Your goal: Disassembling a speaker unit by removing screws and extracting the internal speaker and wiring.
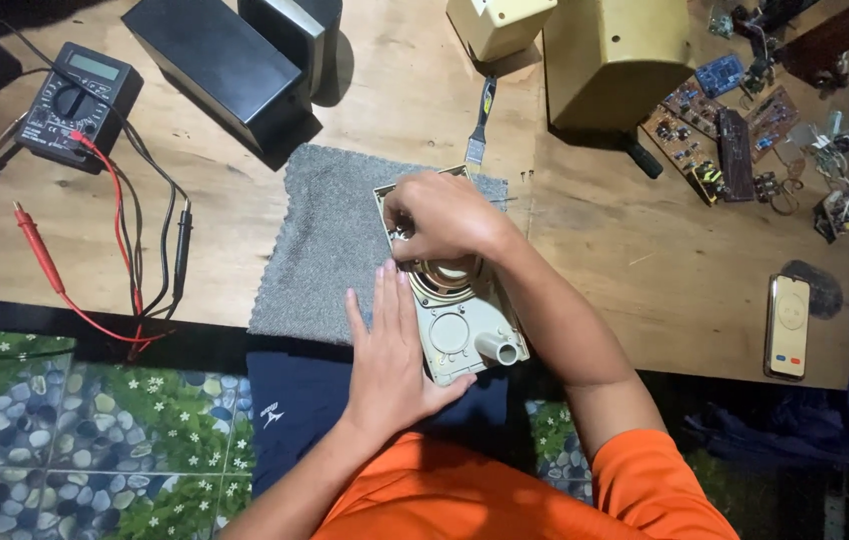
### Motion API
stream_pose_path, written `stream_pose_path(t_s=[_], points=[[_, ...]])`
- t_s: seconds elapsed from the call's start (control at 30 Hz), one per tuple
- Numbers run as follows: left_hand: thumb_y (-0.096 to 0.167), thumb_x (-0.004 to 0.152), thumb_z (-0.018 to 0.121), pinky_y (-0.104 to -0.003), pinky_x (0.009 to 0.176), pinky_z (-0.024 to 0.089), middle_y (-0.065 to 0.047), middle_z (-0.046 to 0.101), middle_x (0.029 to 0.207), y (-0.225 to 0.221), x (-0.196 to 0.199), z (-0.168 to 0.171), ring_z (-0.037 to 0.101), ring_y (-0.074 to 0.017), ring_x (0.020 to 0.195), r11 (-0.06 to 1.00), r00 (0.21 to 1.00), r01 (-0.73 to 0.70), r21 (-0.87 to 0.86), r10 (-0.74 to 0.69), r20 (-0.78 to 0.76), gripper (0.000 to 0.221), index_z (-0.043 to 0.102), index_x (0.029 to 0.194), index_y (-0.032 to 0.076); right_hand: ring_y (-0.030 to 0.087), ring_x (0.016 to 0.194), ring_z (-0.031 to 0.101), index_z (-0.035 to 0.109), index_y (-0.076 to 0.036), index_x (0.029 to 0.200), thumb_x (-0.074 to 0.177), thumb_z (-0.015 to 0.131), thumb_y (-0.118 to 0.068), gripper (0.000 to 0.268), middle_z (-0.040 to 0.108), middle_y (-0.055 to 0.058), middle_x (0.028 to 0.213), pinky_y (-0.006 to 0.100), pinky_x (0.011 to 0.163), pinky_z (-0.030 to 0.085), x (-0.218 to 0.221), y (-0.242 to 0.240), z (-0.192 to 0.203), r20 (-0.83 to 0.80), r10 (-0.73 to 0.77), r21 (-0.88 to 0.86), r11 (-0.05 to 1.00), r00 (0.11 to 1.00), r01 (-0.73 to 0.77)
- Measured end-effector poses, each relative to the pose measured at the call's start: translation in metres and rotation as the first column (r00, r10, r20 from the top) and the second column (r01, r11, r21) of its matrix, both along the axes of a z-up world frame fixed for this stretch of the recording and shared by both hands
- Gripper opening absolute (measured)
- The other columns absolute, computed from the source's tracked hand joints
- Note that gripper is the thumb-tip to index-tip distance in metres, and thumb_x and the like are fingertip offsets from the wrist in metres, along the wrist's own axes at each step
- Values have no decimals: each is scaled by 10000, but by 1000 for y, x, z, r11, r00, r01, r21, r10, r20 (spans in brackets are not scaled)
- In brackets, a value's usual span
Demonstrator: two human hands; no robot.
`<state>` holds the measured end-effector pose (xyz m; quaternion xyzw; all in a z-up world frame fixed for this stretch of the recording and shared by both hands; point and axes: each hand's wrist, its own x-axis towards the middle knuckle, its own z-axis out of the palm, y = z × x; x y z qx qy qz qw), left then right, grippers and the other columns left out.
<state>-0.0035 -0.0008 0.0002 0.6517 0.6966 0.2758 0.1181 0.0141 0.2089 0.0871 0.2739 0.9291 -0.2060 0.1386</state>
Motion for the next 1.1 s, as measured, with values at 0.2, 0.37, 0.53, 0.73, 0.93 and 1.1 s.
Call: stream_pose_path(t_s=[0.2,0.37,0.53,0.73,0.93,1.1], points=[[726,615,842,-744,1174,25,-396,138,1636,0,-1,1,145,-492,1554,1000,1000,10,-8,-10,1,1489,110,1567,-155,393,968,733,799,-94,920,797,712,-173,170,761,138,911,538,843,578,8,2,2,-48,-15,-64,998,999,12],[733,614,835,-737,1181,17,-387,124,1643,0,-1,1,134,-483,1560,1000,1000,4,-9,-4,-13,1501,94,1573,-152,371,946,733,797,-107,909,800,732,-194,155,753,113,889,531,817,585,8,-1,3,-43,-5,-4,1000,999,5],[735,609,834,-737,1181,15,-384,123,1646,-1,0,-2,135,-484,1559,1000,1000,5,-11,-5,-10,1506,93,1574,-151,316,887,738,791,-166,859,781,761,-273,136,739,61,841,499,778,597,5,2,-21,-37,35,96,995,999,-31],[688,616,872,-747,1170,-10,-386,127,1643,-2,-2,3,143,-497,1550,1000,997,25,9,-25,76,1504,74,1579,-146,359,928,739,798,-125,882,833,719,-222,135,757,110,874,519,812,587,9,0,-9,-39,-2,4,1000,999,2],[632,628,885,-737,1176,-70,-385,240,1597,1,-1,11,267,-521,1490,995,870,82,52,-97,483,1477,56,1571,-146,399,890,735,796,-84,922,863,717,-143,115,759,161,868,515,809,574,31,6,7,-186,-73,-89,994,980,57],[465,719,851,-656,1227,82,-296,385,1569,10,14,18,332,-464,1483,995,602,92,44,-91,793,1329,31,1576,-137,386,781,725,783,-38,995,878,709,-40,138,739,187,798,467,797,566,61,1,34,-379,-216,-239,962,900,130]])
